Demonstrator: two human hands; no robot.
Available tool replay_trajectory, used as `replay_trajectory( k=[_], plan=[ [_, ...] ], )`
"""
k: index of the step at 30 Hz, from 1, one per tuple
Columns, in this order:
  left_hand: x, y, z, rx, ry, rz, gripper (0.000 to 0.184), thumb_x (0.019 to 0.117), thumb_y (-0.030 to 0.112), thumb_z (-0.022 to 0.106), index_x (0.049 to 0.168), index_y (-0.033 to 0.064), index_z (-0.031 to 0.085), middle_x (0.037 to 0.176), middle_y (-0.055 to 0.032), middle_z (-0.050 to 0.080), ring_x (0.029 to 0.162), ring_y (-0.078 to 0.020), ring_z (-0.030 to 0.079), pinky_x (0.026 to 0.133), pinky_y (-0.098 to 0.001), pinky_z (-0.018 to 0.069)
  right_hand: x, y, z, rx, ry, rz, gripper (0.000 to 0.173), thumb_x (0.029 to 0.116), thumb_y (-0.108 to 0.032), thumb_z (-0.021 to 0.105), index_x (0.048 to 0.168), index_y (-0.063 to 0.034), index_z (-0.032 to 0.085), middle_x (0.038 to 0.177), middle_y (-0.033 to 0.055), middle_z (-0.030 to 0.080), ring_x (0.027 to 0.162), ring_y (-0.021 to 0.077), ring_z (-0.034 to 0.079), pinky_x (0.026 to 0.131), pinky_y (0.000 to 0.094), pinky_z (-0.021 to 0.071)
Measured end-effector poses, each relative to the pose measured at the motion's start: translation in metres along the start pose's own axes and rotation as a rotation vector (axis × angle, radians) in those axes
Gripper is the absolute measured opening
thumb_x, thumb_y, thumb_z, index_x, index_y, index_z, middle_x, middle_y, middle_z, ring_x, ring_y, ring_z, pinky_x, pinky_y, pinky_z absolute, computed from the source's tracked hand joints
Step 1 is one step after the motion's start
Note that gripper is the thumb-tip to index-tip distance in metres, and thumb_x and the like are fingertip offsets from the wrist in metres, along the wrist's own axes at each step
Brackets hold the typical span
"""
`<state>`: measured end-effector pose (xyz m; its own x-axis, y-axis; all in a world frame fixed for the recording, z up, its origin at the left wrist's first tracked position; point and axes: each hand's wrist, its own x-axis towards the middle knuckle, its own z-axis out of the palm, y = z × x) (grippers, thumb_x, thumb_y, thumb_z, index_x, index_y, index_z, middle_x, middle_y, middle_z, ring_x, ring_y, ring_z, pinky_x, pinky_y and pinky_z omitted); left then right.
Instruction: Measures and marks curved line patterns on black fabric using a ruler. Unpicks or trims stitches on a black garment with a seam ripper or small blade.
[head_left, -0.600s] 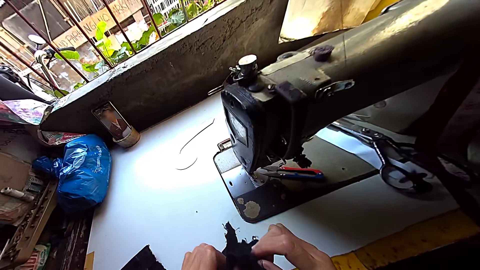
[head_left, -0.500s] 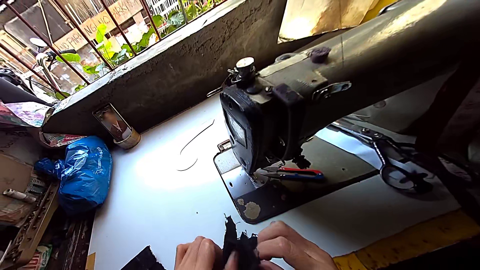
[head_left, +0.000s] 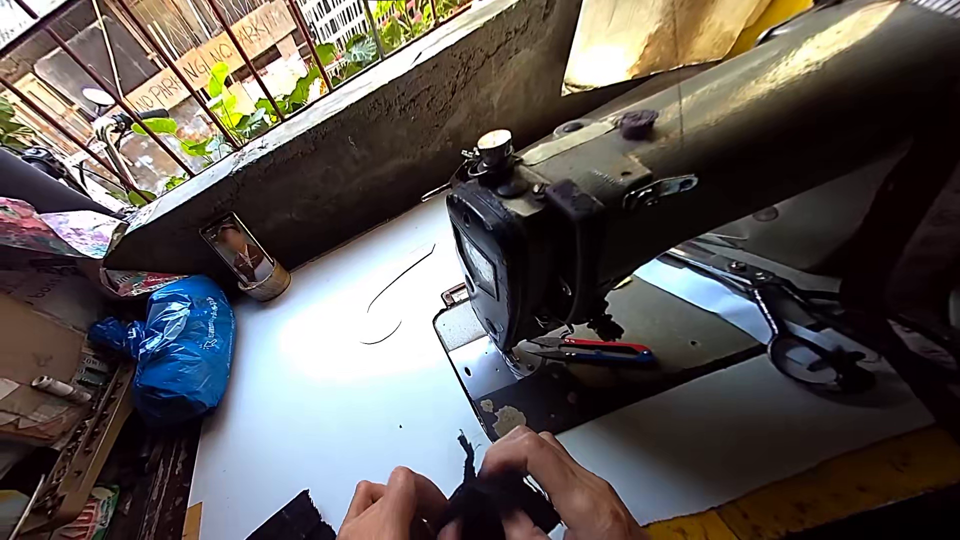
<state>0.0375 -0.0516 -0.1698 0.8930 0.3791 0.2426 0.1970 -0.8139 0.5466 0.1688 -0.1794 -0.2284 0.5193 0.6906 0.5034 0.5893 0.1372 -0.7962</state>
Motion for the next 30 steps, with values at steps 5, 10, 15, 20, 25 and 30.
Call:
replay_trajectory(
  k=[5,10,15,20,25,30],
  plan=[
    [0.017,-0.008,-0.019,-0.060,-0.236,0.224,0.044,0.0950,-0.001,0.060,0.139,0.0019,0.060,0.088,-0.0117,0.073,0.073,-0.0203,0.064,0.074,-0.0388,0.0481,-0.003,0.014,0.004,0.100,0.037,-0.064,0.009,0.0954,-0.005,0.059,0.102,-0.0012,0.065,0.100,0.0161,0.068,0.101,0.0222,0.064,0.089,0.0334,0.0478],
    [0.055,-0.044,-0.011,0.044,-0.287,0.442,0.019,0.0922,0.028,0.066,0.104,0.0132,0.071,0.085,-0.0036,0.067,0.074,-0.0140,0.062,0.069,-0.0326,0.0445,-0.003,0.023,0.003,0.248,0.032,-0.040,0.009,0.0955,-0.004,0.060,0.101,0.0014,0.066,0.098,0.0148,0.067,0.101,0.0162,0.063,0.093,0.0267,0.0484],
    [0.072,-0.058,0.001,-0.312,-0.460,0.479,0.047,0.0908,0.013,0.068,0.137,0.0111,0.057,0.134,-0.0129,0.060,0.092,-0.0059,0.062,0.072,-0.0163,0.0514,-0.002,0.027,0.001,0.397,0.055,0.112,0.013,0.0945,-0.003,0.061,0.100,0.0070,0.065,0.098,0.0133,0.065,0.095,0.0060,0.062,0.085,0.0165,0.0499],
    [0.072,-0.064,0.012,-0.532,-0.530,0.367,0.029,0.0972,0.010,0.065,0.121,-0.0039,0.058,0.096,-0.0110,0.067,0.081,-0.0041,0.063,0.073,-0.0167,0.0534,-0.001,0.030,0.003,0.460,0.045,0.128,0.015,0.0982,-0.008,0.057,0.097,0.0057,0.064,0.094,0.0097,0.063,0.090,0.0018,0.060,0.081,0.0139,0.0490],
    [0.067,-0.063,0.013,-0.690,-0.590,0.178,0.016,0.0975,0.012,0.064,0.107,0.0044,0.053,0.086,0.0015,0.065,0.076,0.0029,0.062,0.069,-0.0156,0.0521,-0.004,0.033,-0.004,0.488,-0.012,0.086,0.024,0.1038,-0.015,0.054,0.105,0.0067,0.064,0.099,0.0110,0.065,0.090,0.0018,0.060,0.081,0.0149,0.0485],
    [0.062,-0.074,0.027,-0.984,-0.643,-0.096,0.013,0.0965,0.011,0.062,0.107,0.0148,0.055,0.104,0.0109,0.067,0.089,0.0028,0.066,0.078,-0.0190,0.0564,-0.010,0.040,-0.007,0.497,-0.081,0.100,0.028,0.1006,-0.014,0.059,0.117,0.0084,0.064,0.107,0.0147,0.064,0.091,0.0046,0.059,0.080,0.0167,0.0496]
  ],
)
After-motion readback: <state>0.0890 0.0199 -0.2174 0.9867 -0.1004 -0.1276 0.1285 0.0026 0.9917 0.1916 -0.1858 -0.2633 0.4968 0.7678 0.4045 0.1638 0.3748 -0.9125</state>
